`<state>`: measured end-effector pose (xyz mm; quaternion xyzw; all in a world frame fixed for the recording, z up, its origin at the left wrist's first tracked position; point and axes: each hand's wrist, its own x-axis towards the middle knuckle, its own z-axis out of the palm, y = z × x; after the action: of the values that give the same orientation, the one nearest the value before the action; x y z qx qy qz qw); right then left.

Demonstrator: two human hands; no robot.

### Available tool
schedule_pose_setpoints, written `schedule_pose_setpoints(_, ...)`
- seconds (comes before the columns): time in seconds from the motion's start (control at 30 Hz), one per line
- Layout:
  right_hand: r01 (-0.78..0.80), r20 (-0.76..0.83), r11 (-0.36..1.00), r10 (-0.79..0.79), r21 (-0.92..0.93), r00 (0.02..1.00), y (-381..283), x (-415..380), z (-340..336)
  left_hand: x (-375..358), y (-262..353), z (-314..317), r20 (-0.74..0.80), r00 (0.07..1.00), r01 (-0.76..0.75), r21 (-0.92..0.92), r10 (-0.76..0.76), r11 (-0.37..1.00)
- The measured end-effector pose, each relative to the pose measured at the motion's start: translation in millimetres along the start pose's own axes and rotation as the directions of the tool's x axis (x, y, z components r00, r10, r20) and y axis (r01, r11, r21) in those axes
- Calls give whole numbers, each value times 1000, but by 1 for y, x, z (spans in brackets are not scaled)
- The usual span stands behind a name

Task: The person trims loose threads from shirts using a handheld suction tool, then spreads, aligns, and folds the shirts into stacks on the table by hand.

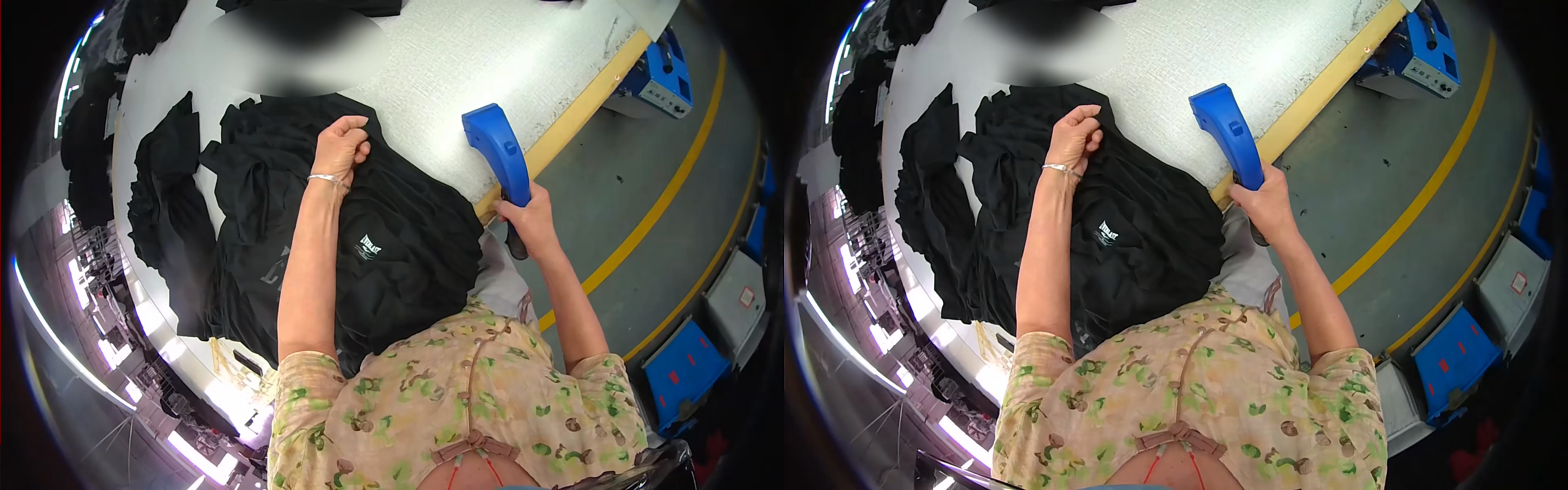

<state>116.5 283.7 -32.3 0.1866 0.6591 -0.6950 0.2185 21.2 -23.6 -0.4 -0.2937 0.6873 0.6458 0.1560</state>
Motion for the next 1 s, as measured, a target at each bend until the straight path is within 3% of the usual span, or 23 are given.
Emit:
schedule_pose_setpoints(0.1,11,22,1000,-11,-19,1000,1,2,3,3,-3,-7,115,993,10,-114,3,993)
schedule_pose_setpoints(0.23,22,24,999,-22,-33,999,10,1,8,-2,3,-10,172,985,-4,135,-20,991)
schedule_pose_setpoints(0.47,-5,4,1000,5,-8,1000,-2,-9,21,-5,22,-18,239,965,18,353,-109,936)
schedule_pose_setpoints(0.57,7,12,1000,-7,12,1000,4,-7,24,-1,22,-25,183,957,154,337,-225,929)
schedule_pose_setpoints(0.67,-1,39,999,2,-45,999,2,-8,25,-3,22,-28,211,951,176,226,-224,958)
schedule_pose_setpoints(0.77,65,39,993,-62,-101,997,-4,-10,32,5,12,-40,351,914,174,115,-203,978)
schedule_pose_setpoints(0.87,14,64,990,-5,-141,998,-23,-18,42,2,14,-39,399,897,163,101,-190,981)
schedule_pose_setpoints(1.0,162,120,951,-134,-263,984,-26,-15,64,6,10,-41,457,873,146,90,-171,985)
